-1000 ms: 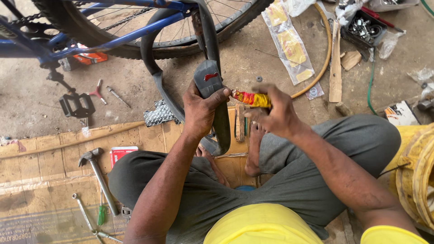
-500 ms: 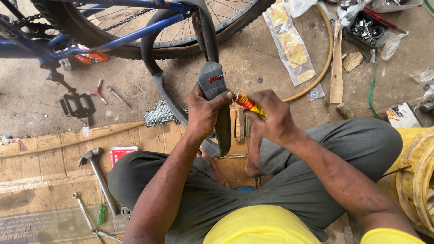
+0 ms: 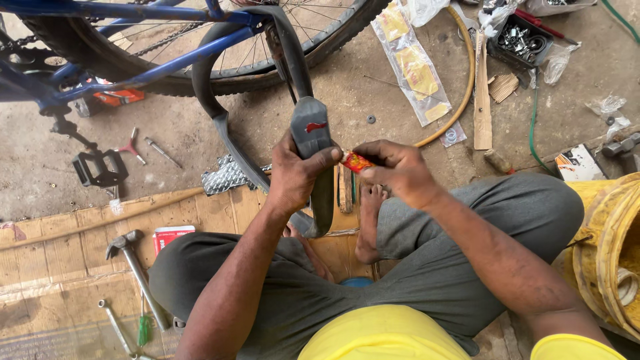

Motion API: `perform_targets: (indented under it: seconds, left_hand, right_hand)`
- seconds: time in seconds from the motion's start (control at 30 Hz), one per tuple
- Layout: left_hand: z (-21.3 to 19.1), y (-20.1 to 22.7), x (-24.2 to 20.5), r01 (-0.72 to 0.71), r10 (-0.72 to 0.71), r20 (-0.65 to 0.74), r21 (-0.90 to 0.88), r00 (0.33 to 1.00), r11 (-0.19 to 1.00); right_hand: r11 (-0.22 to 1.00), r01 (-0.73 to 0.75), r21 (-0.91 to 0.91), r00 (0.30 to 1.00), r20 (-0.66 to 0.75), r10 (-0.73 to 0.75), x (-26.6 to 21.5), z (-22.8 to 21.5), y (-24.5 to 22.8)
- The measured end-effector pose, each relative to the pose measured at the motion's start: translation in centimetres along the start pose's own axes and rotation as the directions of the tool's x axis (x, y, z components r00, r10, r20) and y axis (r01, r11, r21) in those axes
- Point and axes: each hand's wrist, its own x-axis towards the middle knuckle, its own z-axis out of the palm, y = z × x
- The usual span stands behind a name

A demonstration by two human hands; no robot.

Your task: The person cuts a blue patch with scissors, then uses a rasp to roughen the surface of a bicycle inner tube. They apply glue to the roughened area and rub it in with their finger.

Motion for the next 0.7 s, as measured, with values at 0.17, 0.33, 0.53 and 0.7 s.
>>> perform_targets:
  seconds: [0.17,0.33,0.53,0.7]
  left_hand:
    - [0.6,0.6,-0.4,0.011,-0.012,0.087,0.010,0.996,1.000]
    - [1.1,0.9,-0.5,-0.006,-0.005,0.148,0.074,0.989,0.997]
    - [2.1,0.9,-0.7,-0.027,0.010,0.167,0.098,0.986,0.995]
    - [2.8,0.7,-0.9,0.086,-0.121,0.085,0.339,0.989,0.937]
  right_hand:
    - [0.856,-0.233,0.462,0.965,0.220,0.144,-0.9,-1.1,-2.0]
    - [0.748,-0.300,0.592,0.938,0.326,0.118,-2.3,-1.1,-2.9]
    - [0.970,-0.234,-0.070,0.955,0.173,0.243,-1.5,-3.9,-2.3]
    - [-0.061,-0.403,-0.913,0.790,-0.381,0.479,-1.7,-8.4,-1.8]
